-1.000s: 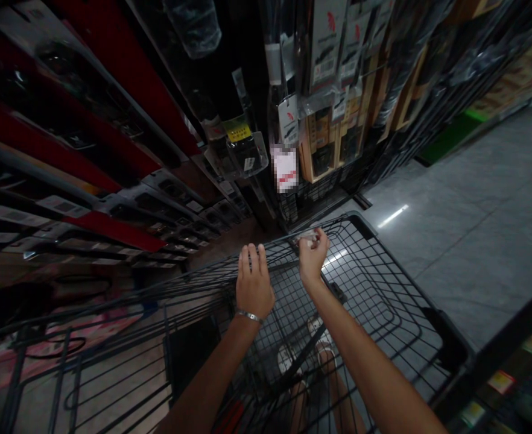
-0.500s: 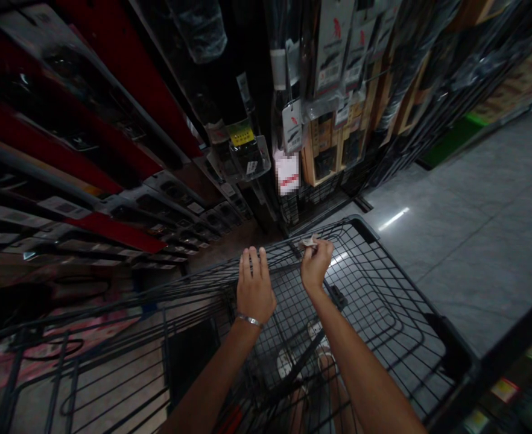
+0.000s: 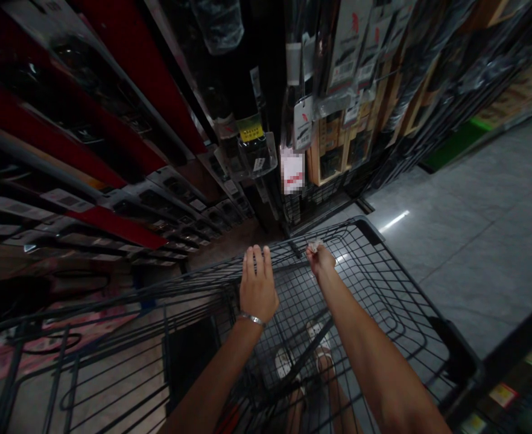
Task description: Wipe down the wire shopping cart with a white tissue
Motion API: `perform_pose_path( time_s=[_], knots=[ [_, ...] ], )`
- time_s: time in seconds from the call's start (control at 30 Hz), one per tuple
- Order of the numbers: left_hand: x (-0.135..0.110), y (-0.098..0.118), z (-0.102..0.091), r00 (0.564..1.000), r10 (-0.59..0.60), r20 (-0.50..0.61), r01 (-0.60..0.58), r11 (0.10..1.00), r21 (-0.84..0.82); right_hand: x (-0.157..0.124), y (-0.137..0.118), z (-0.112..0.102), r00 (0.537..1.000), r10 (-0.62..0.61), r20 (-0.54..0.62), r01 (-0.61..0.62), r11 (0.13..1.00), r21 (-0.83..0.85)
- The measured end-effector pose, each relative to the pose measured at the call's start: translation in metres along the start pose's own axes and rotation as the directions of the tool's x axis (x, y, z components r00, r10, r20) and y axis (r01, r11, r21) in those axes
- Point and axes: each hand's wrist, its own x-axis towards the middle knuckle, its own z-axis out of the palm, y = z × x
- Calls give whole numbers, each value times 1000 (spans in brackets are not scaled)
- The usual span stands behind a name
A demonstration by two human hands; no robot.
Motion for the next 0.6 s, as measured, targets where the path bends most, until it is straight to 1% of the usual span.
perform_pose_path(
  time_s=[0.1,0.2,0.3,0.4,0.5,0.6],
  knots=[
    [1,0,-2,1000,-5,11,5,1000,-2,-10,-17,7,996,87,-22,-87,996,13],
    [2,0,-4,1000,-7,15,7,1000,-11,-25,-30,14,994,109,-1,-109,993,36],
    [1,-1,-5,1000,-11,17,12,1000,-20,-42,-39,16,996,91,20,-92,995,47],
    [0,-1,-3,1000,-16,20,17,999,-44,-53,-42,16,998,48,33,-50,998,46],
    [1,2,-1,999,-40,15,41,996,-82,-56,-40,17,999,8,31,-9,1000,27],
    [4,10,-2,996,-83,16,85,989,-121,-52,-34,19,1000,-14,14,14,1000,-5]
  ],
)
